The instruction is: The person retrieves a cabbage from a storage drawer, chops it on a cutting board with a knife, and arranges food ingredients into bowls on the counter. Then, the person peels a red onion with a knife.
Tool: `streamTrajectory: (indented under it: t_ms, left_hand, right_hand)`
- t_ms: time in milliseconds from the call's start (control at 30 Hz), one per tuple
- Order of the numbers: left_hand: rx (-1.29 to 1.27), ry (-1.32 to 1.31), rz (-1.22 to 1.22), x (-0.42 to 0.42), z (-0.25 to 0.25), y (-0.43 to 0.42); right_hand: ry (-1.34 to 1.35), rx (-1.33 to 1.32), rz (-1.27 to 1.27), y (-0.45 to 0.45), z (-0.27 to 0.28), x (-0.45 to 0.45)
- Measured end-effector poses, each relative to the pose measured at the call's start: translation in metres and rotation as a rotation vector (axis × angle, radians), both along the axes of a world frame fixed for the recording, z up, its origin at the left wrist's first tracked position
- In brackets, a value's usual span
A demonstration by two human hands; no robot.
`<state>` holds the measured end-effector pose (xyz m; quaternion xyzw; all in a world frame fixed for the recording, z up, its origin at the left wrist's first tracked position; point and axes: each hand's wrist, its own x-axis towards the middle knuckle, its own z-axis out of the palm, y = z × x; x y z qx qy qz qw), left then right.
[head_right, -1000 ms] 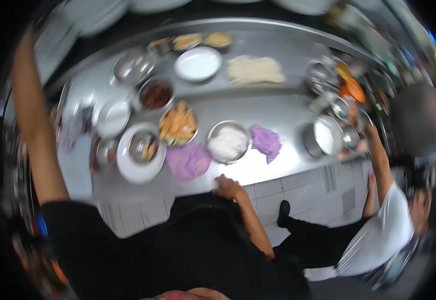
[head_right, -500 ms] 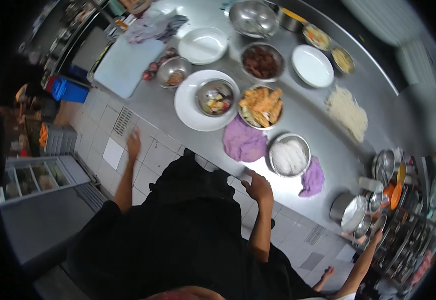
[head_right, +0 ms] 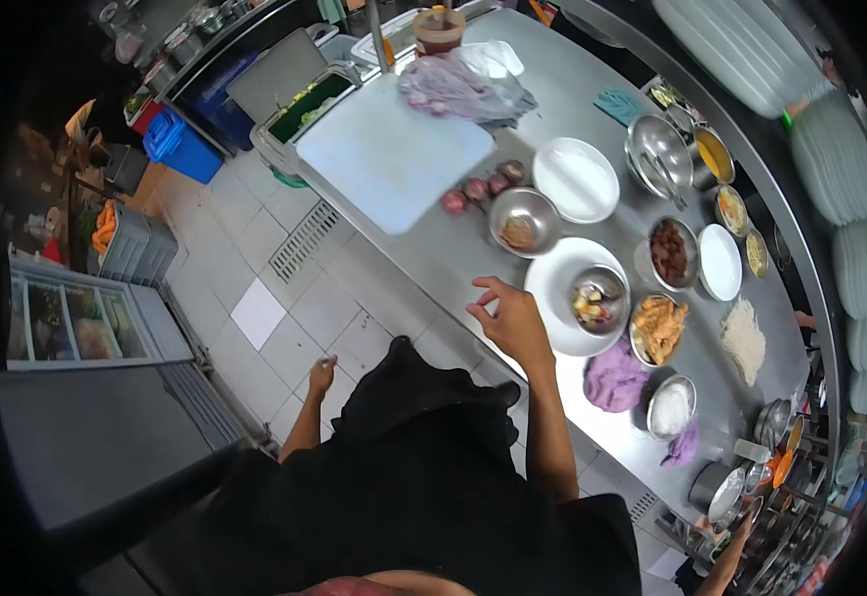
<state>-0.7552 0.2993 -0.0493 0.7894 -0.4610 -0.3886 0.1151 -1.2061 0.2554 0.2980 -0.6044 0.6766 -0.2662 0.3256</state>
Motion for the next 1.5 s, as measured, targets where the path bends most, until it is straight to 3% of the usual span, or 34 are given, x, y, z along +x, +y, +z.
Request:
streamTrajectory:
  t_ms: [33,133,200,367,433,500,567,633,667,700,767,867,933,967,1033,1100,1167,1233,1267,1367,1500]
  left_hand:
    - [-0.05,-0.1,0.014,0.017,-0.008,-0.031]
    - [-0.349,0.038,0.156,0.033,0.036,-0.132]
    - [-0.61,0.17,0.142,0.016,0.097,-0.21]
    - [-0.781,0.421,-0.052,-0.042,0.213,-0.39]
    - [-0.756,0.478,-0.116,-0.077,0.257,-0.424]
    - [-0.745,0.576,-0.234,-0.104,0.279,-0.449]
    - [-0.745,0.552,-0.278,-0.116,0.28,-0.471]
    - [-0.667,0.624,-0.309,-0.119,0.284,-0.494]
    - [-0.64,0.67,-0.274,-0.12,0.286,-0.499]
    - [-0.638,0.66,-0.264,-0.121,0.288,-0.502]
    - [-0.503,0.72,-0.249,-0.113,0.285,-0.511]
    - [-0.601,0.619,-0.291,-0.092,0.265,-0.572]
    - [-0.668,0.616,-0.321,-0.096,0.265,-0.622]
    - [-0.675,0.591,-0.392,-0.099,0.25,-0.661]
    - [-0.429,0.741,-0.528,-0.113,0.235,-0.73]
    - [-0.429,0.713,-0.709,-0.136,0.223,-0.786]
    - [-0.424,0.69,-0.875,-0.167,0.208,-0.824]
    - [-0.6,0.621,-1.1,-0.198,0.193,-0.84]
    - [-0.468,0.691,-1.162,-0.211,0.19,-0.846]
    - [-0.554,0.664,-1.342,-0.252,0.154,-0.86]
    - [-0.515,0.779,-1.086,-0.235,0.194,-0.836]
  right_hand:
    - [-0.025,-0.039,0.046,-0.015,-0.013,0.018]
    - [-0.024,-0.054,0.105,-0.052,-0.033,0.057]
    - [-0.073,0.081,0.091,-0.07,-0.031,0.075]
    - [0.06,0.098,-0.056,-0.126,-0.098,0.068]
    - [0.408,-0.216,-0.246,-0.151,-0.13,0.065]
    - [0.447,-0.069,-0.34,-0.184,-0.138,0.067]
    - [0.475,0.06,-0.381,-0.207,-0.149,0.07]
    - [0.439,-0.076,-0.607,-0.229,-0.171,0.068]
    - [0.412,0.014,-0.646,-0.233,-0.178,0.063]
    - [0.334,-0.064,-0.595,-0.23,-0.175,0.057]
    - [0.324,0.055,-0.651,-0.233,-0.156,0.057]
    - [0.261,-0.08,-0.683,-0.255,-0.109,0.086]
    - [0.053,-0.276,-0.535,-0.288,-0.093,0.119]
    - [-0.024,-0.263,-0.553,-0.309,-0.089,0.139]
    - [0.217,-0.258,-0.423,-0.342,-0.123,0.16]
    - [0.296,-0.2,-0.464,-0.359,-0.144,0.179]
    - [0.373,-0.121,-0.493,-0.367,-0.142,0.193]
    - [0.47,-0.032,-0.585,-0.367,-0.119,0.206]
    - [0.487,-0.019,-0.612,-0.365,-0.11,0.211]
    - [0.455,0.034,-0.693,-0.364,-0.092,0.227]
    - [0.109,-0.156,-0.866,-0.378,-0.059,0.255]
